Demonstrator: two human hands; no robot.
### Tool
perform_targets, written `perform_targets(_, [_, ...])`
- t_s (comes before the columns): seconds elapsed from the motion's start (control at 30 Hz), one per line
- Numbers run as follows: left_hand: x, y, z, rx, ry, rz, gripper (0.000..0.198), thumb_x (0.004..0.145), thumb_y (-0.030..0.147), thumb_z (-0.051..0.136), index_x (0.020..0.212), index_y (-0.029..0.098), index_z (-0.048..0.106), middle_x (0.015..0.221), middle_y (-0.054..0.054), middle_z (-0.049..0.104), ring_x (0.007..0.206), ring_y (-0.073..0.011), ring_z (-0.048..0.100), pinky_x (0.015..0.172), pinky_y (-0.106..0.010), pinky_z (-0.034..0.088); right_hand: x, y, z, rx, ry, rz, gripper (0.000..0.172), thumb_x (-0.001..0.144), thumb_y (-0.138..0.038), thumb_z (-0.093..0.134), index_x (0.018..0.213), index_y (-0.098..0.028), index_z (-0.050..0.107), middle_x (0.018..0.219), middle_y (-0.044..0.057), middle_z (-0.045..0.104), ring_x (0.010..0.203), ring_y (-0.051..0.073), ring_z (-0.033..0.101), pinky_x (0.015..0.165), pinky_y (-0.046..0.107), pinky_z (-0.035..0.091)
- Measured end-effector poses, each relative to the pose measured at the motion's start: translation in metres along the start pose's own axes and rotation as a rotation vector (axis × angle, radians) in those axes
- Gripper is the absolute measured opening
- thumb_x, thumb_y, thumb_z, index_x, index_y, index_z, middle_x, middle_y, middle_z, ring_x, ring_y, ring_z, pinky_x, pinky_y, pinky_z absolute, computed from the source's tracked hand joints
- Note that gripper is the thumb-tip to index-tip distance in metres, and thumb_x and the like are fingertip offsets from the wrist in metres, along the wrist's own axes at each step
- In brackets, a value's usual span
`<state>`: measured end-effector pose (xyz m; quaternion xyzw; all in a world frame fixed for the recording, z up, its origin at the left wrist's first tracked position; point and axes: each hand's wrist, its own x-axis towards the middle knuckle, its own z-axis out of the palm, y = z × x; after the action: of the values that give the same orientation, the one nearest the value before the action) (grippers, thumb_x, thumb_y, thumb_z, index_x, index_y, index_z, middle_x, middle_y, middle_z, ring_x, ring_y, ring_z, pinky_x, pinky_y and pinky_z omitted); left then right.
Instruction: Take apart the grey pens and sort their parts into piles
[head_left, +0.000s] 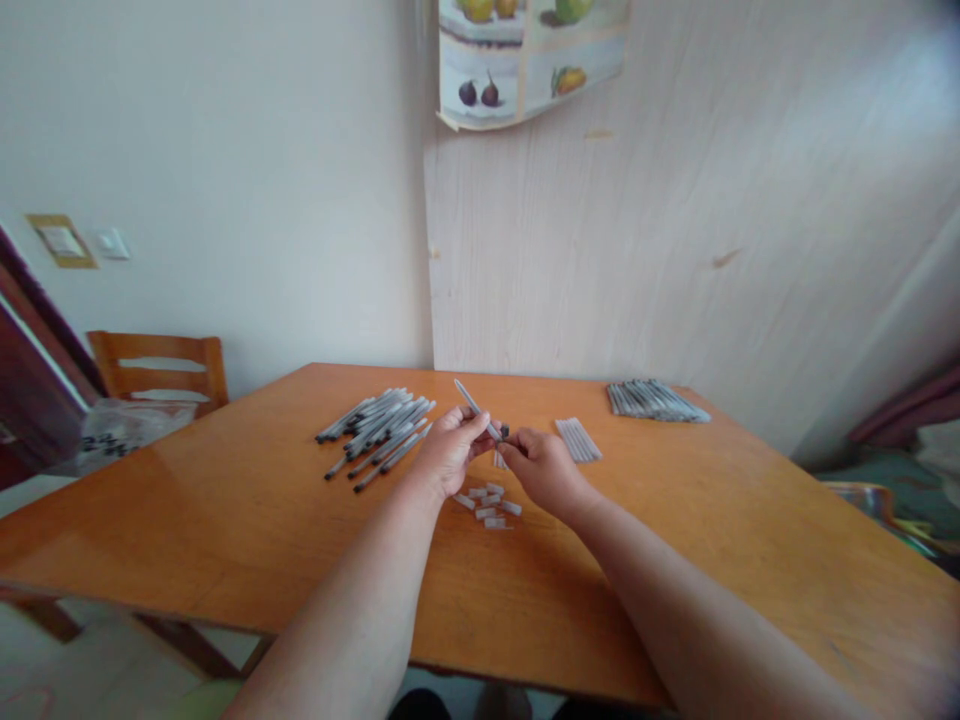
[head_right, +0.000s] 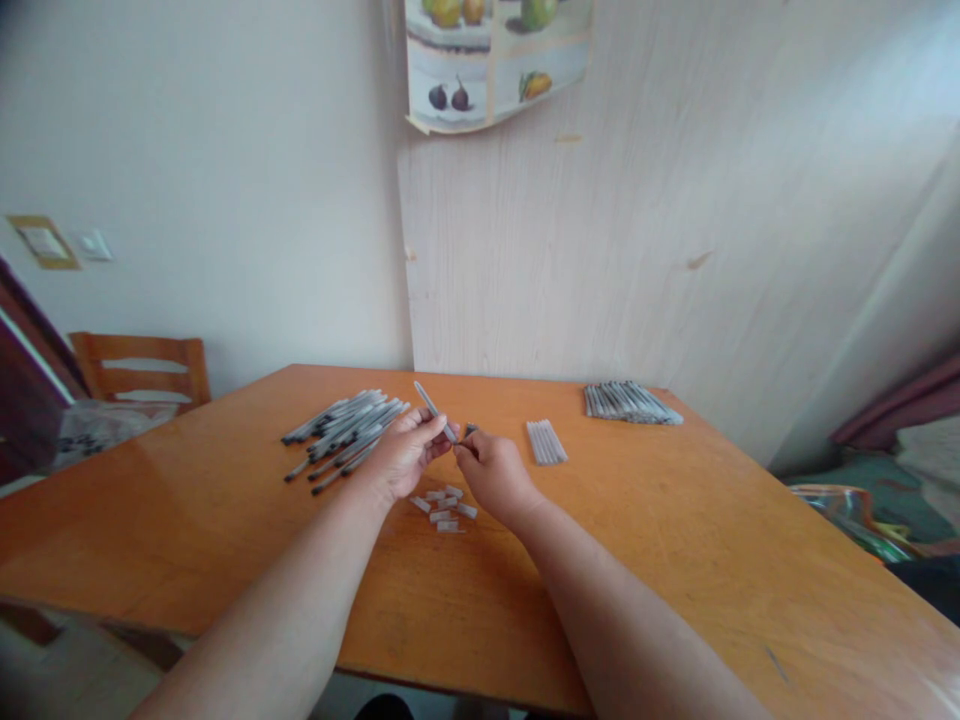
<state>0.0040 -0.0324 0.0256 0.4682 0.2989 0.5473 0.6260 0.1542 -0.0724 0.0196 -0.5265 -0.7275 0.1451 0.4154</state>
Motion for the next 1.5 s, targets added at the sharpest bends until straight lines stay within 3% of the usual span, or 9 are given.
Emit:
perform_targets(0.17, [0.0005, -0.0023, 0.0006, 0.038, 0.049, -0.017, 0.029, 0.071, 0.032, 0.076, 0.080, 0.016, 0.054, 0.074, -0.003, 0.067, 0.066, -0.0115, 0.062, 0.062, -0.023, 0.049, -0.0005, 0.0040, 0.0016, -0.142, 0.063, -0.012, 0.012, 0.082, -0.029, 0.057, 0.076, -0.019, 0.060, 0.070, 0.001, 0.063, 0.063, 0.012, 0.053, 0.056, 0.023, 0.030])
perform_targets(0.33, [0.0009, -0.0037, 0.0007, 0.040, 0.049, -0.020, 0.031, 0.069, 0.033, 0.077, 0.080, 0.016, 0.054, 0.075, -0.004, 0.067, 0.066, -0.0119, 0.063, 0.061, -0.023, 0.049, -0.0009, 0.0049, 0.0028, -0.172, 0.082, 0.029, 0.015, 0.079, -0.033, 0.062, 0.081, -0.020, 0.057, 0.070, 0.000, 0.061, 0.060, 0.011, 0.050, 0.054, 0.023, 0.028])
perform_targets(0.5, [0.0009, -0.0039, 0.0010, 0.015, 0.041, 0.007, 0.029, 0.071, 0.032, 0.076, 0.081, 0.016, 0.054, 0.076, -0.004, 0.067, 0.068, -0.0134, 0.063, 0.064, -0.026, 0.051, -0.0002, 0.0071, 0.0021, -0.096, -0.001, 0.030, 0.028, 0.085, -0.045, 0.054, 0.076, -0.019, 0.056, 0.065, 0.000, 0.059, 0.057, 0.011, 0.049, 0.052, 0.023, 0.027])
perform_targets(0.67, [-0.0011, -0.0018, 0.0017, 0.022, 0.040, -0.013, 0.029, 0.072, 0.032, 0.076, 0.082, 0.015, 0.055, 0.077, -0.005, 0.067, 0.068, -0.0129, 0.063, 0.065, -0.026, 0.050, 0.0012, 0.0089, 0.0026, 0.060, -0.057, 0.032, 0.032, 0.091, -0.039, 0.045, 0.069, -0.018, 0.054, 0.064, 0.001, 0.060, 0.057, 0.011, 0.051, 0.052, 0.022, 0.032])
perform_targets(0.87, [-0.0033, -0.0006, 0.0018, -0.033, -0.096, -0.030, 0.027, 0.075, 0.029, 0.073, 0.093, 0.016, 0.058, 0.086, -0.007, 0.068, 0.076, -0.0145, 0.065, 0.070, -0.026, 0.050, 0.0025, 0.0091, 0.0004, 0.221, -0.055, 0.160, 0.033, 0.089, -0.043, 0.046, 0.070, -0.018, 0.057, 0.061, 0.000, 0.058, 0.052, 0.010, 0.048, 0.049, 0.022, 0.034])
perform_targets(1.2, [-0.0005, -0.0034, 0.0025, 0.025, 0.018, -0.057, 0.025, 0.072, 0.030, 0.076, 0.082, 0.014, 0.058, 0.074, -0.005, 0.067, 0.065, -0.0122, 0.063, 0.061, -0.023, 0.050, 0.0025, 0.0073, 0.0002, 0.021, 0.092, 0.032, 0.018, 0.081, -0.034, 0.060, 0.074, -0.018, 0.058, 0.063, -0.001, 0.058, 0.056, 0.011, 0.049, 0.050, 0.023, 0.030])
perform_targets(1.4, [0.0004, -0.0045, 0.0010, 0.005, 0.024, -0.044, 0.025, 0.073, 0.030, 0.075, 0.082, 0.015, 0.058, 0.075, -0.005, 0.068, 0.066, -0.0131, 0.065, 0.062, -0.024, 0.051, 0.0024, 0.0084, -0.0014, 0.092, -0.002, 0.067, 0.032, 0.088, -0.045, 0.050, 0.072, -0.018, 0.058, 0.060, 0.000, 0.057, 0.054, 0.011, 0.049, 0.047, 0.022, 0.031])
perform_targets(1.5, [0.0005, -0.0045, 0.0011, 0.010, 0.040, -0.054, 0.025, 0.073, 0.030, 0.076, 0.082, 0.014, 0.059, 0.074, -0.006, 0.068, 0.064, -0.0130, 0.065, 0.060, -0.023, 0.051, 0.0023, 0.0104, -0.0017, 0.111, -0.032, 0.079, 0.037, 0.092, -0.042, 0.041, 0.069, -0.018, 0.057, 0.060, 0.001, 0.057, 0.054, 0.011, 0.049, 0.048, 0.022, 0.032])
